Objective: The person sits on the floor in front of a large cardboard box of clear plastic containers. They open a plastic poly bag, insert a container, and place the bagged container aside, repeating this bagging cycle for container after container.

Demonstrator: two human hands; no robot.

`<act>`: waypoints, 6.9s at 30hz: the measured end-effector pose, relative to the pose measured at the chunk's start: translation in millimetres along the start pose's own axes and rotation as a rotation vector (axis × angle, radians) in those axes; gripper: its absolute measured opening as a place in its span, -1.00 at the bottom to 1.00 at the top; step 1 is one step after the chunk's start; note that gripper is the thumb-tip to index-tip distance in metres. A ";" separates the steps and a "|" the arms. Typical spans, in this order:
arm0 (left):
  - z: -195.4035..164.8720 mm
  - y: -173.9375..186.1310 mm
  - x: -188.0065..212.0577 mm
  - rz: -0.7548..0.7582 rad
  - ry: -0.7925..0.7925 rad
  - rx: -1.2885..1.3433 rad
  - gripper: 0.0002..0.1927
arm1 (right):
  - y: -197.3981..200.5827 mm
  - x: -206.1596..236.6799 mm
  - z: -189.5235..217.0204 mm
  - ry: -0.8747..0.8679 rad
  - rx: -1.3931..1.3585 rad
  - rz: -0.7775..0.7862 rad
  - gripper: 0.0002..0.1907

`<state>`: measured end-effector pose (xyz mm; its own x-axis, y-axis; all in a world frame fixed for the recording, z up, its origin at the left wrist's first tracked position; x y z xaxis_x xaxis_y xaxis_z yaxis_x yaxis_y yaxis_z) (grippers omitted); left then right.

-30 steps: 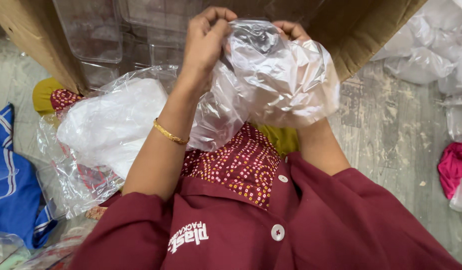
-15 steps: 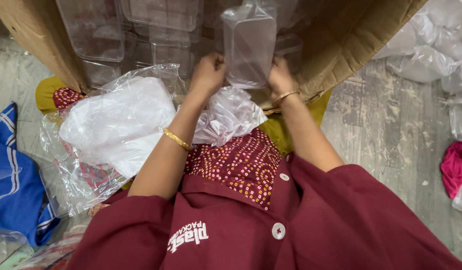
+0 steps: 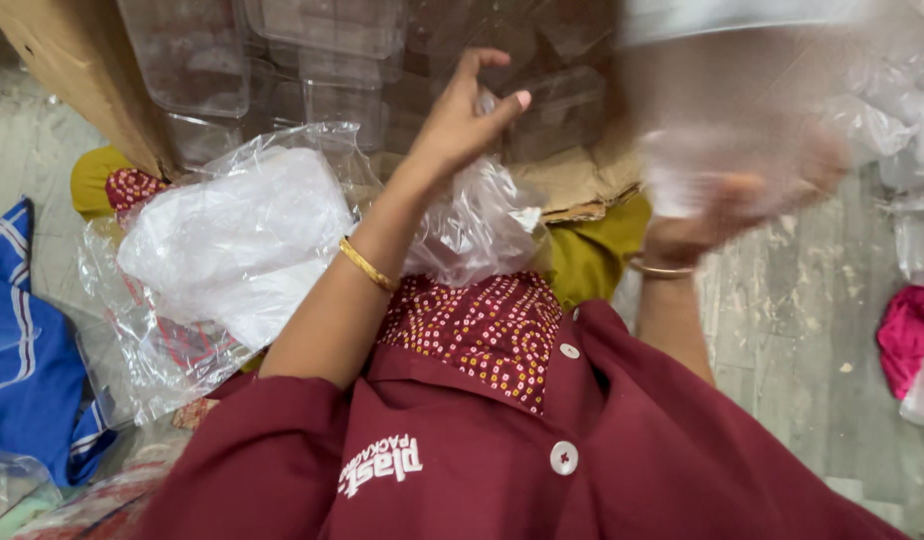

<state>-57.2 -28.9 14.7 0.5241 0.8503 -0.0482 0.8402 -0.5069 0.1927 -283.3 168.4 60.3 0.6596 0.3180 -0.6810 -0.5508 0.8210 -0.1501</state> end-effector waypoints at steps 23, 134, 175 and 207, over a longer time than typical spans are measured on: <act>-4.8 6.6 2.3 0.213 -0.089 0.493 -0.52 | -30.3 -40.8 5.1 0.073 -0.050 0.119 -0.61; -11.5 19.1 10.8 0.335 -0.216 0.768 -0.40 | -132.7 18.4 -15.7 -0.663 -0.209 1.063 -0.62; 76.8 22.4 28.8 0.070 0.229 -0.825 -0.75 | -131.4 85.6 -83.9 -0.323 0.627 0.941 -0.49; 71.3 15.1 40.2 0.169 0.338 -0.602 -0.67 | -94.4 86.7 -99.0 -1.100 -0.423 0.547 -0.79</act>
<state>-13.5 -12.5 -54.3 0.4869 0.8136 0.3179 0.4770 -0.5526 0.6835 -224.8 71.6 -55.5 0.2593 0.9477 0.1863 -0.8651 0.3136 -0.3915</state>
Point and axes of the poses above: each hand's wrist, its own x-axis away from the middle knuckle, its own y-axis out of the back of the hand, z = x × y, the point moved 4 cm from there along -x, towards the middle knuckle, and after that the axes turned 2 degrees about -z, right-handed, at the moved point
